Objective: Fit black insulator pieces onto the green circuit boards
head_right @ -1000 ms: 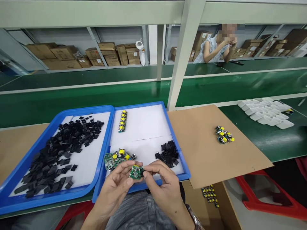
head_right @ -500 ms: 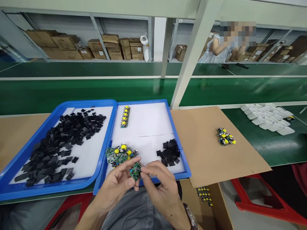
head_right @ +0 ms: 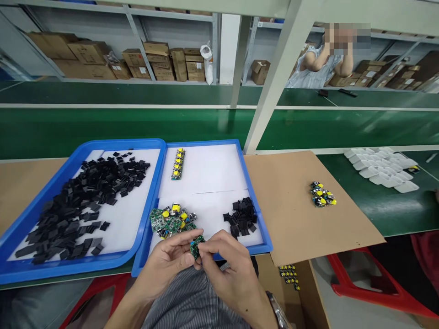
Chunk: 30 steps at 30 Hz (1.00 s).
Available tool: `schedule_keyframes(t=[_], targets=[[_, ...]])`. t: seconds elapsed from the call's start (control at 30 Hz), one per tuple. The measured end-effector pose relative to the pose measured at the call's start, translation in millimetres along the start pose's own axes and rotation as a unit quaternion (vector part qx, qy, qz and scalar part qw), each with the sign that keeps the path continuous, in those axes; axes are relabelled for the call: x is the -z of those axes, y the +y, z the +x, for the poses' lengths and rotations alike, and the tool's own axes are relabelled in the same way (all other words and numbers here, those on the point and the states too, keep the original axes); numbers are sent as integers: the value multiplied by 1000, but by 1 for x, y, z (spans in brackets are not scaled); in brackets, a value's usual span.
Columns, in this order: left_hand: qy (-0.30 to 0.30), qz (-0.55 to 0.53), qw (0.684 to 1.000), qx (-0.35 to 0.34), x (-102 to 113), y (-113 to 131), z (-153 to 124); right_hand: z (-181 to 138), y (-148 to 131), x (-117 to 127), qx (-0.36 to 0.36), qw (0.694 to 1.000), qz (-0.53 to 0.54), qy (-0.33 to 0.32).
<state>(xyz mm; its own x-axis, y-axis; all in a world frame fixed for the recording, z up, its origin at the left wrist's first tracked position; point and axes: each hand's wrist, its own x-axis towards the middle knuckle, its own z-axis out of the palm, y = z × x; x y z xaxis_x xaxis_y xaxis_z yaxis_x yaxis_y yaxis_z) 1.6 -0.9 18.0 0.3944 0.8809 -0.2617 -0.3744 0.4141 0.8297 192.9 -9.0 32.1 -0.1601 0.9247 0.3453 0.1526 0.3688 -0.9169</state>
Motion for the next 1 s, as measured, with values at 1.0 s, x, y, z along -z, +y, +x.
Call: schedule_keyframes(t=[1.0], targets=[[47, 111, 990, -73, -4, -3, 2, -2, 8, -5, -157, 979, 121, 38]])
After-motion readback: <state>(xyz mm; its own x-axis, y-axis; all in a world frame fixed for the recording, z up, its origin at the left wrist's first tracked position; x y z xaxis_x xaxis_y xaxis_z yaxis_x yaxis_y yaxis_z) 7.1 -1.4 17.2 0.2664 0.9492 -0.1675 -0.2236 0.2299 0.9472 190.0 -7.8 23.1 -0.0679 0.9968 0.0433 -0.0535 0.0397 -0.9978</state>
